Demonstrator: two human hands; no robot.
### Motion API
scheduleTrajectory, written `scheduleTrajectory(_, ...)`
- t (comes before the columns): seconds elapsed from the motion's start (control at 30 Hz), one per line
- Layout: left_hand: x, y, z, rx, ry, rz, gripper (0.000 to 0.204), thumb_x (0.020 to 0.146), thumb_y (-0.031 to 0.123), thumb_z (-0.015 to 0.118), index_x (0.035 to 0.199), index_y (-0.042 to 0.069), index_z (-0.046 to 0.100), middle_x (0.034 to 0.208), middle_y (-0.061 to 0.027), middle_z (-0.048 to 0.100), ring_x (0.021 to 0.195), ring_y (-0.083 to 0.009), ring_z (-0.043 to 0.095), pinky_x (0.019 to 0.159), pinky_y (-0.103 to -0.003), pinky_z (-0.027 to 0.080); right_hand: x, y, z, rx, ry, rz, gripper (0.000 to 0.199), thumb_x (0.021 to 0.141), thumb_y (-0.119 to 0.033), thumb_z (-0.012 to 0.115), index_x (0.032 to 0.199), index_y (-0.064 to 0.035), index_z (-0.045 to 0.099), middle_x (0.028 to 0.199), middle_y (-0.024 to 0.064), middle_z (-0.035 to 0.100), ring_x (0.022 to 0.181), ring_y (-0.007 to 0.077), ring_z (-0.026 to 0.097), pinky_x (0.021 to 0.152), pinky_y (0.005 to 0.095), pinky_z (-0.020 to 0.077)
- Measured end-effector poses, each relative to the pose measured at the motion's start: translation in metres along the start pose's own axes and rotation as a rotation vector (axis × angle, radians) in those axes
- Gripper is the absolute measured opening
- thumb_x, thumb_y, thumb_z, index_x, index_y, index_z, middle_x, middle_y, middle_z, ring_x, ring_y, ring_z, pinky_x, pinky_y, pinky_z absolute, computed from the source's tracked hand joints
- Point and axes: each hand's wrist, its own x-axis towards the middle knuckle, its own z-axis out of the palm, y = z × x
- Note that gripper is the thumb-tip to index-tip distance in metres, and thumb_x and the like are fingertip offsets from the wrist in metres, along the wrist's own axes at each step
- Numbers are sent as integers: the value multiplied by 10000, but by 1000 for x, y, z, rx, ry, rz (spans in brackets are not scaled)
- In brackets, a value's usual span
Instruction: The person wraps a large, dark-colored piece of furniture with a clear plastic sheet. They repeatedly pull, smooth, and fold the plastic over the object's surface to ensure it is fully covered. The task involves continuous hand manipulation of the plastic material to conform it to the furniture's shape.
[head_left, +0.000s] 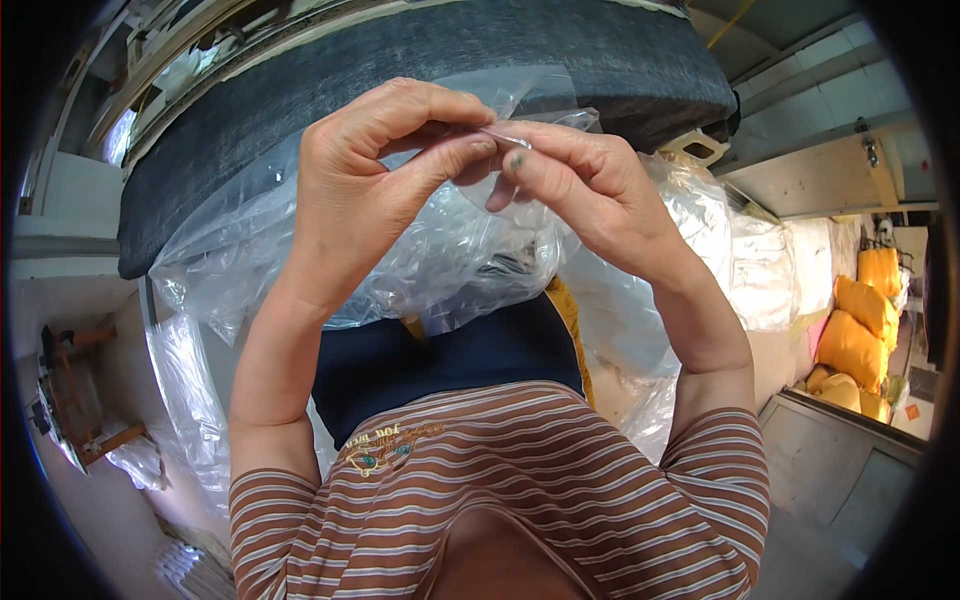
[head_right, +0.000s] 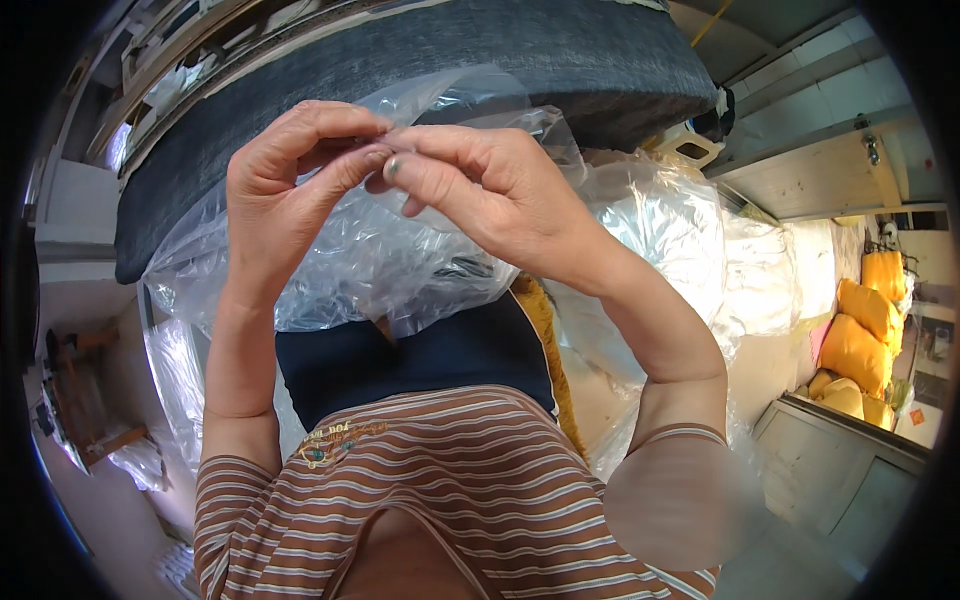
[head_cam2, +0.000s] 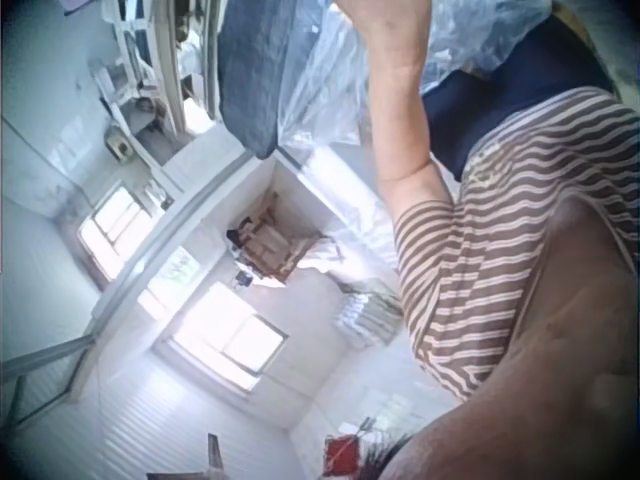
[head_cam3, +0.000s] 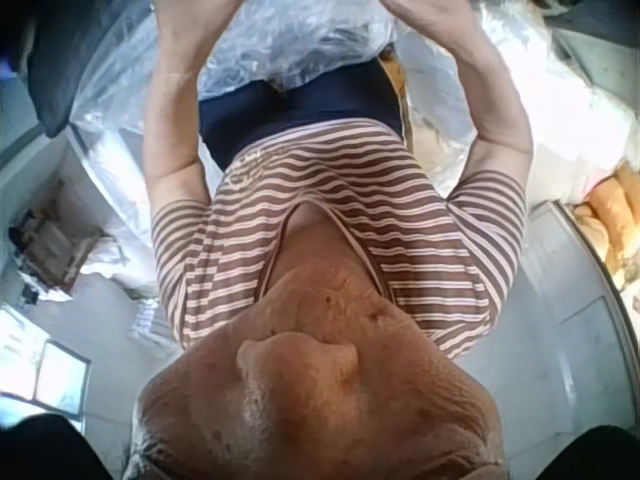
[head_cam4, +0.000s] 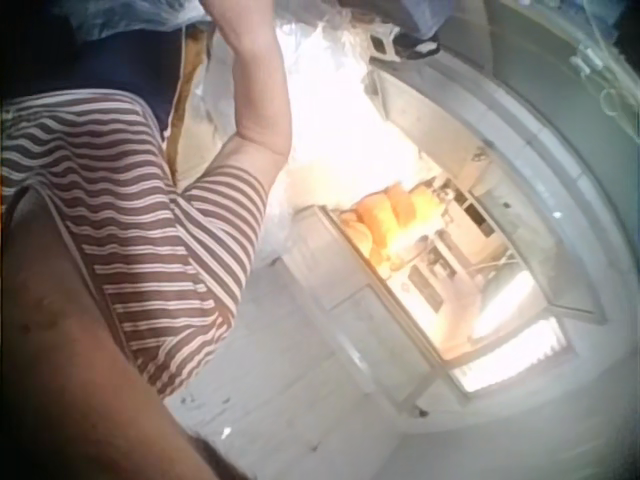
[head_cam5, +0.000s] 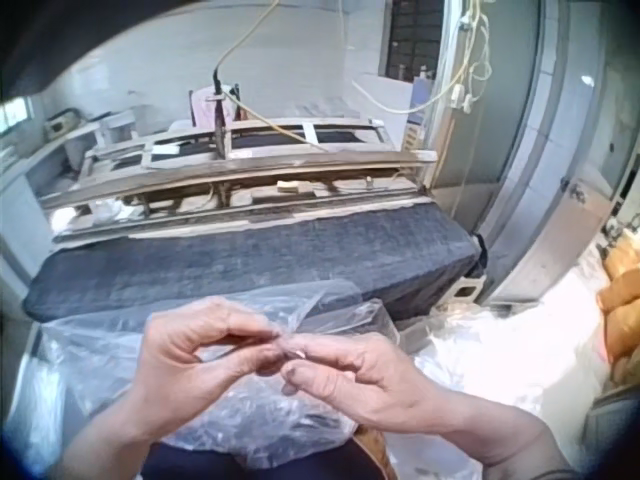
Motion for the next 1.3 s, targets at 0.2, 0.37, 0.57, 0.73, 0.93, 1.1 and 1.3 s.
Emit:
scheduleTrajectory(0.2,-27,4,-10,-98,206,-20,103,803,-4,664,904,13,656,843,-36,637,752,-104,621,685,-217,490,4,-11,13,92,-222,198,577,842,-446,632,1199,-5,529,1104,105,593,933,170,598,824,292,499)
scheduleTrajectory(0.37,-65,14,-21,110,294,125,157,780,-96,586,887,19,588,834,-51,601,715,-125,564,639,-232,434,27,7,33,377,-207,352,524,899,-460,550,1175,-16,508,1046,114,609,847,162,621,736,276,520)
scheduleTrajectory(0.57,-113,59,-141,694,1059,618,157,845,95,582,963,24,507,882,-119,596,760,-233,571,715,-347,488,51,67,12,918,406,304,189,933,-230,545,983,-48,546,912,91,600,755,156,589,667,292,529)
scheduleTrajectory(0.73,-99,-27,-263,413,1059,28,171,878,137,563,993,15,524,878,-93,589,749,-200,559,707,-314,478,-5,87,-78,959,927,132,52,868,-113,587,864,-71,557,825,69,586,748,207,584,691,362,524)
scheduleTrajectory(0.93,-89,-201,-304,375,745,-319,213,919,188,540,1028,5,544,873,-61,581,736,-160,544,697,-275,465,-77,-102,-224,4,1244,-792,214,951,-242,446,930,-56,550,926,92,571,958,246,555,883,423,461)
scheduleTrajectory(1.1,-88,-246,-266,474,814,-274,256,940,226,537,1035,-10,554,878,-39,554,757,-127,511,719,-246,439,-28,-80,-212,-1711,1134,-654,435,982,-312,389,1326,-44,394,1361,161,396,1282,319,349,1109,433,221)
scheduleTrajectory(1.3,-163,-246,-335,916,645,-330,252,956,223,490,1065,2,544,963,-81,559,901,-189,523,863,-297,411,6,54,-383,-1543,636,215,552,943,-479,351,1292,-73,489,1371,185,431,1216,361,441,1011,397,350)
